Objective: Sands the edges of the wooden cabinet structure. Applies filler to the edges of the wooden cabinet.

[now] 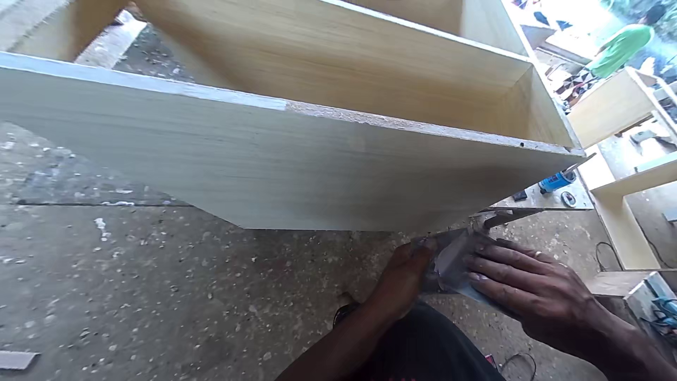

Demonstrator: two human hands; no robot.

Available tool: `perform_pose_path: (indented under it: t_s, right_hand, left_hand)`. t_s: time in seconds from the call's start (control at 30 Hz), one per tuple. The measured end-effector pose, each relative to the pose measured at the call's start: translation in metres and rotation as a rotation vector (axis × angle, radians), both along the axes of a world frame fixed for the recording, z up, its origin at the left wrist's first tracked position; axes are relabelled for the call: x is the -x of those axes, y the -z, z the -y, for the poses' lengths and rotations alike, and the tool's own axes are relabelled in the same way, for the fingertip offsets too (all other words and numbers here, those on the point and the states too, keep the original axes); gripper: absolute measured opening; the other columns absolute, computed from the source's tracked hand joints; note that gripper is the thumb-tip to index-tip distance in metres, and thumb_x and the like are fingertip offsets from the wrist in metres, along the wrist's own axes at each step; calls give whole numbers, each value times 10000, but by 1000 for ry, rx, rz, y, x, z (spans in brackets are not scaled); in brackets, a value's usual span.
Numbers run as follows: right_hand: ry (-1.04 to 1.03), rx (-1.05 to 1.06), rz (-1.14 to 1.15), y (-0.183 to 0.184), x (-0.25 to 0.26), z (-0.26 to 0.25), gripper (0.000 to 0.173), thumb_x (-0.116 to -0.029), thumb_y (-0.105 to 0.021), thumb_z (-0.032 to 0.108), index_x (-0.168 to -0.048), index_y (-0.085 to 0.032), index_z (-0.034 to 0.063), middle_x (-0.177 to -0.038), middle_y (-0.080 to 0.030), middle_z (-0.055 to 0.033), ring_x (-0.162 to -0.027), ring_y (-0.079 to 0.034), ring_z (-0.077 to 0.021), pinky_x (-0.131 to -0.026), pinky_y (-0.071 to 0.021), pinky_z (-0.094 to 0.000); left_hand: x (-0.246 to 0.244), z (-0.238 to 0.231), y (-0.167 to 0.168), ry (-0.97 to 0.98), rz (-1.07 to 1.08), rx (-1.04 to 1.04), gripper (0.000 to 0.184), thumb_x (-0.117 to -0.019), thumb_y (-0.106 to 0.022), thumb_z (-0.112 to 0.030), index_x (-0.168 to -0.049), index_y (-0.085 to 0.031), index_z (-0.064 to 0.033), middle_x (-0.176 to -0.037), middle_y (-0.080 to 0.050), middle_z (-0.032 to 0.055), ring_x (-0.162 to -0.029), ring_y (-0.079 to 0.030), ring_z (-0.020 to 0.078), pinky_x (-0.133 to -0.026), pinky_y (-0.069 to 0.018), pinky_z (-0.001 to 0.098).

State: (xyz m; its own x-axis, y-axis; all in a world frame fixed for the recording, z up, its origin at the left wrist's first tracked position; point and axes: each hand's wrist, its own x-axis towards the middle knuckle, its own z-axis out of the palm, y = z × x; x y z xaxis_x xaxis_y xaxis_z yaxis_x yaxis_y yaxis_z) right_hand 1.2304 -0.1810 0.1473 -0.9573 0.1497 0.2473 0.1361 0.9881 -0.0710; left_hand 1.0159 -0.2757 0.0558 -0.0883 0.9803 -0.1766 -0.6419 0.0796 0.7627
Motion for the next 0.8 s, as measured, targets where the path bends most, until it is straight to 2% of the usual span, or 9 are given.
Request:
perform_pose_path:
  t_s: [0.1,0.2,0.33,0.5,0.6,0.8]
  right_hand:
    - [-13,75,-97,-1,-3,-1,330,-1023,-518,61,-1283,-686,176,-1377,-668,-51,-1356,-571,-247,-1165,-456,-466]
    - [-45,33,-75,13,-4,-2,345,-1021,-501,68,-1300,-667,185,-1397,-653,-39,-1365,-558,-245,-1169,-437,-473]
    - [-72,-6,-153,-2,-7,3,298,-1047,-536,156,-1318,-656,193,-1431,-630,-26,-1383,-542,-252,-1181,-429,-493]
    - [-80,-39,-65,9,-10,1,297,-1041,-511,113,-1273,-684,178,-1393,-658,-31,-1364,-559,-242,-1175,-425,-499]
    - [-60,-26,-121,0,-5,1,297,-1047,-517,134,-1293,-676,180,-1400,-654,-33,-1366,-559,-250,-1180,-424,-498]
    - [-91,-39,-9,-3,5,-1,308,-1030,-502,93,-1254,-696,178,-1364,-677,-31,-1339,-583,-239,-1155,-448,-489]
  left_hand:
    - [2,2,-2,-38,42,1,294,-1102,-408,-191,-1129,-627,3,-933,-723,84,-844,-718,161,-805,-619,364]
    - [3,3,-4,-87,105,32,306,-1103,-409,-199,-1173,-598,31,-963,-719,120,-867,-722,192,-820,-621,389]
    - [2,5,-8,-153,157,47,290,-1104,-402,-195,-1167,-586,19,-939,-720,116,-841,-725,186,-790,-626,372]
    - [6,3,-11,-172,101,58,302,-1106,-407,-195,-1172,-593,33,-956,-718,128,-868,-723,197,-814,-621,379]
    - [4,6,-8,-154,79,49,304,-1107,-405,-194,-1172,-597,32,-958,-716,126,-872,-723,193,-815,-621,375]
    - [2,6,-5,-137,54,19,298,-1105,-411,-193,-1135,-615,21,-930,-714,107,-836,-716,176,-799,-620,365]
